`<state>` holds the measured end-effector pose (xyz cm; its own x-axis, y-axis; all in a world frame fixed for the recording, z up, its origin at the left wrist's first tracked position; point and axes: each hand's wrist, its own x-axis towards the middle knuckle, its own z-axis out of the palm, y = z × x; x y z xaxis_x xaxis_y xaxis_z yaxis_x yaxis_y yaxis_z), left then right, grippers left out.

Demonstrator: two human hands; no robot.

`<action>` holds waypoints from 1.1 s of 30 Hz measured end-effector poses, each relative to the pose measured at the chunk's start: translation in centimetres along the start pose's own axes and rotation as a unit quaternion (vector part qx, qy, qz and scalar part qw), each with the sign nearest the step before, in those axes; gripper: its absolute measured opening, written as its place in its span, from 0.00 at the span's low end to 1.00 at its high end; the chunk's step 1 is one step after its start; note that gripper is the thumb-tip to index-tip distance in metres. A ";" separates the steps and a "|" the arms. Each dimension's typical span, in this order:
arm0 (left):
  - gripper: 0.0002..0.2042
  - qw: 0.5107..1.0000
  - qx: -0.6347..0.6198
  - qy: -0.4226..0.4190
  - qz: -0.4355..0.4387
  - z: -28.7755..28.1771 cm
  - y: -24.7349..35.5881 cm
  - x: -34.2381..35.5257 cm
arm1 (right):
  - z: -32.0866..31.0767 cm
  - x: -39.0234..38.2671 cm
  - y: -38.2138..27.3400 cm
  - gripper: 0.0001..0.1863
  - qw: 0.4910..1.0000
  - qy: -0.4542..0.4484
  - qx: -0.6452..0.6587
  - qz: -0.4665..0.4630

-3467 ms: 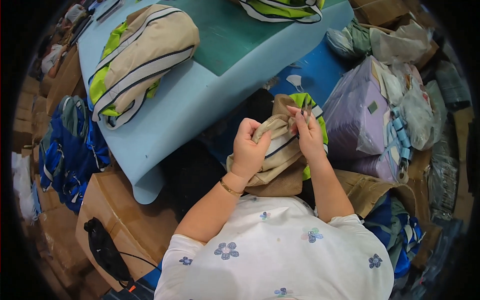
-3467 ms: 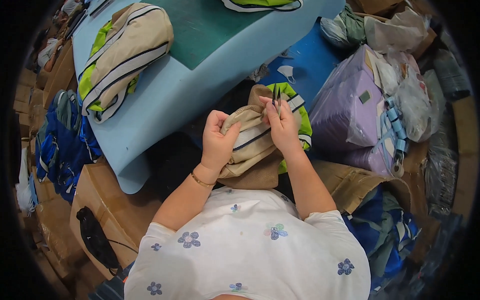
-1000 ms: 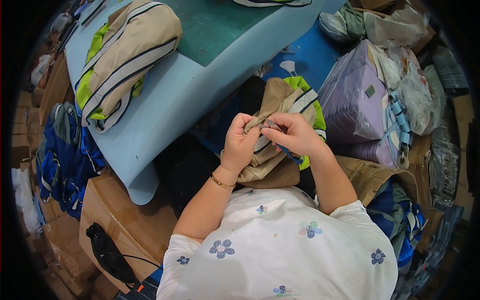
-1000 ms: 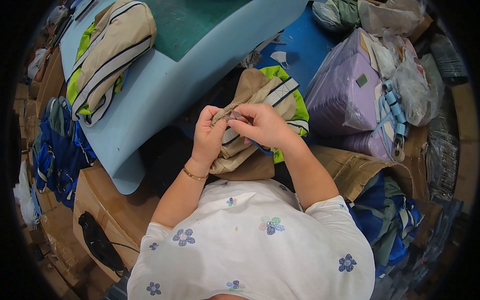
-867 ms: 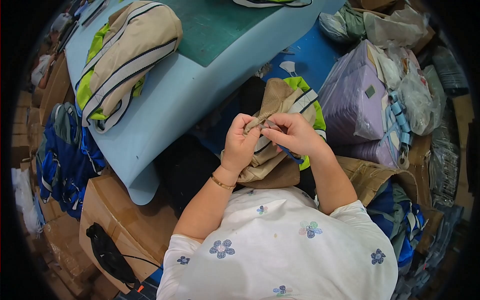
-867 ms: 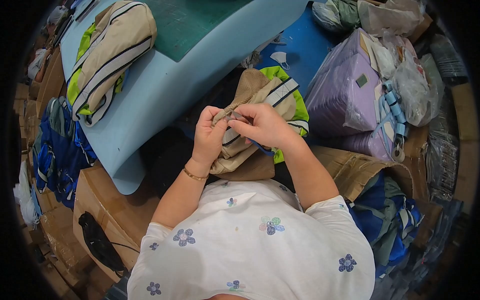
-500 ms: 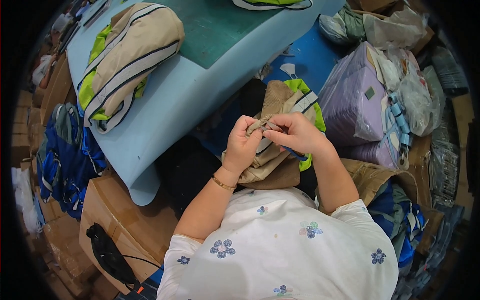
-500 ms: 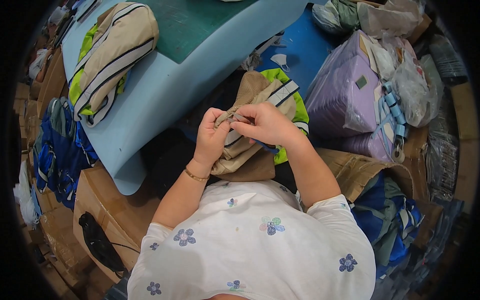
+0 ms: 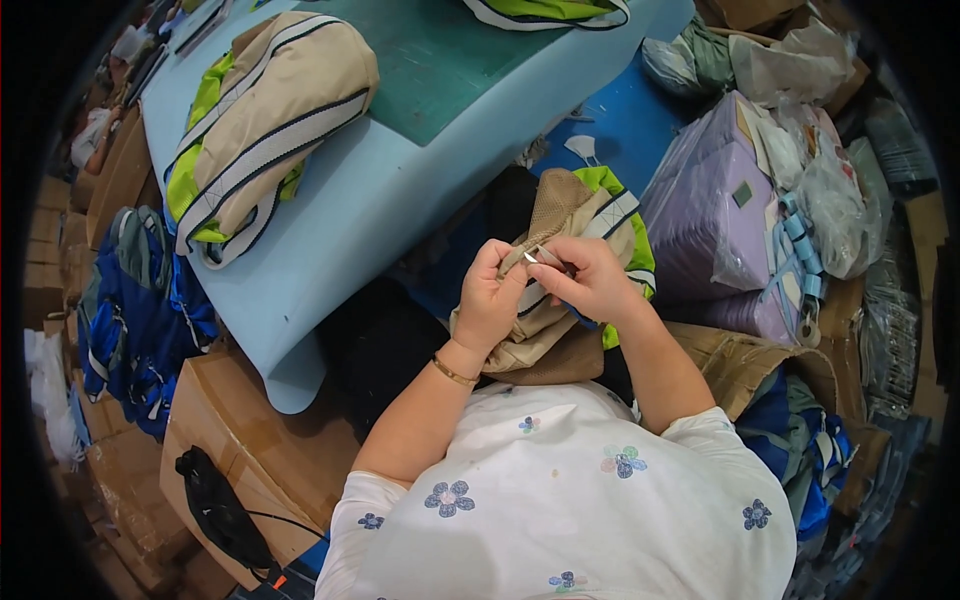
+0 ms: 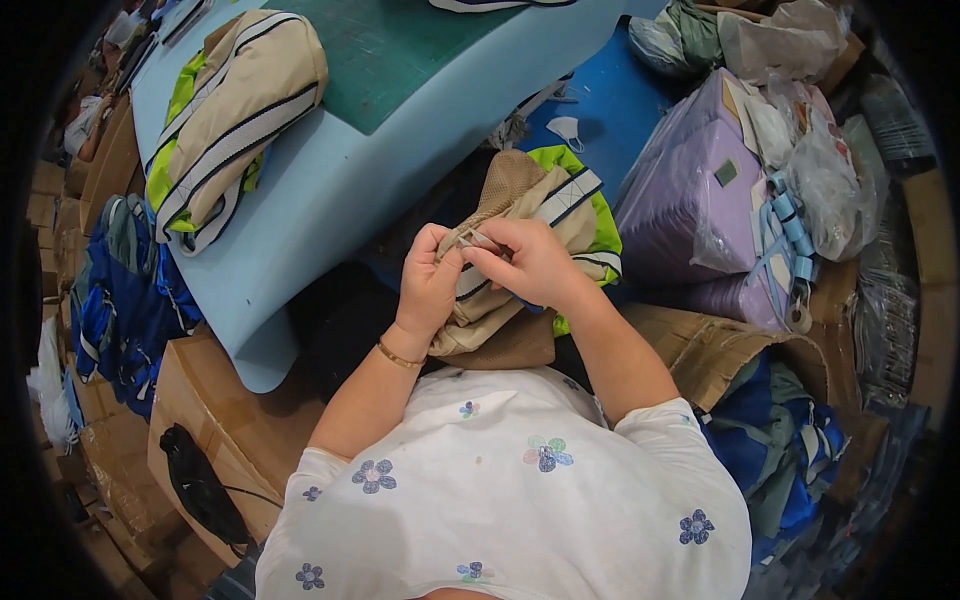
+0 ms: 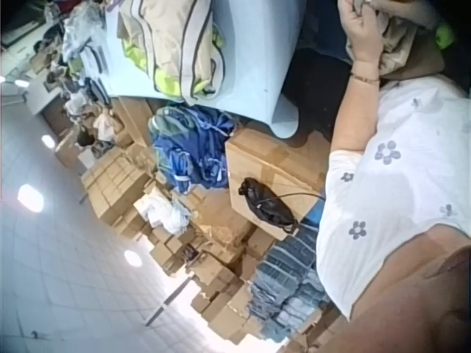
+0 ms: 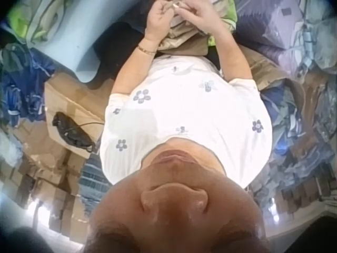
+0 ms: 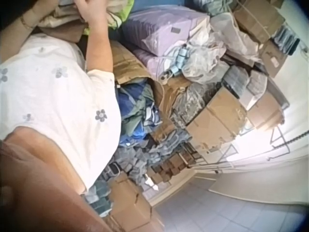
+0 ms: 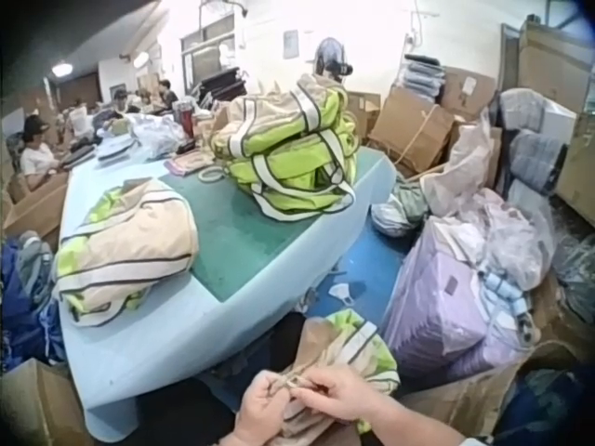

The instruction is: Trimming loose threads and inspecting a fabric bag using nippers in a workshop.

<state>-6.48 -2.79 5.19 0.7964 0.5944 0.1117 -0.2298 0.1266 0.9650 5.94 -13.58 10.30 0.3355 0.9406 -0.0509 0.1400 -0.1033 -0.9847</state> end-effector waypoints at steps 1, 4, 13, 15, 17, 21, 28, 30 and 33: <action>0.06 1.000 0.014 0.002 0.003 0.1 0.2 0.1 | 0.0 0.0 0.3 0.07 0.996 0.026 -0.066 -0.057; 0.07 0.999 0.030 0.009 0.009 0.3 0.3 0.3 | 0.4 0.0 0.3 0.08 0.974 0.076 -0.161 -0.138; 0.09 0.987 0.155 0.011 0.036 0.9 1.2 -0.3 | -0.4 0.1 0.4 0.07 0.958 0.237 0.147 -0.071; 0.07 0.987 0.156 0.000 0.034 0.9 1.5 -0.6 | -1.4 0.2 -0.6 0.07 0.950 0.240 0.174 -0.100; 0.07 0.989 0.147 0.004 0.015 0.7 1.5 -0.4 | -1.9 0.2 -1.3 0.08 0.978 0.149 0.134 -0.058; 0.06 0.991 0.133 0.006 -0.003 0.6 1.4 -0.2 | -0.9 -0.7 -1.3 0.10 0.997 0.010 0.073 0.027; 0.06 0.990 0.137 0.002 0.028 0.4 0.7 -0.2 | -0.3 -0.6 -2.0 0.13 0.999 -0.012 0.005 0.036; 0.05 0.990 0.135 0.004 0.025 0.4 0.8 -0.2 | -0.5 -0.5 -1.5 0.09 0.999 -0.015 0.000 0.032; 0.06 0.987 0.157 0.007 0.038 0.3 0.5 -0.2 | -0.5 -0.4 -1.6 0.10 0.999 -0.014 -0.013 0.032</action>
<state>-6.58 -3.05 5.76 0.7754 0.6034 0.1863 -0.1027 -0.1706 0.9800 6.02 -14.00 11.94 0.3177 0.9408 -0.1185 0.1441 -0.1714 -0.9746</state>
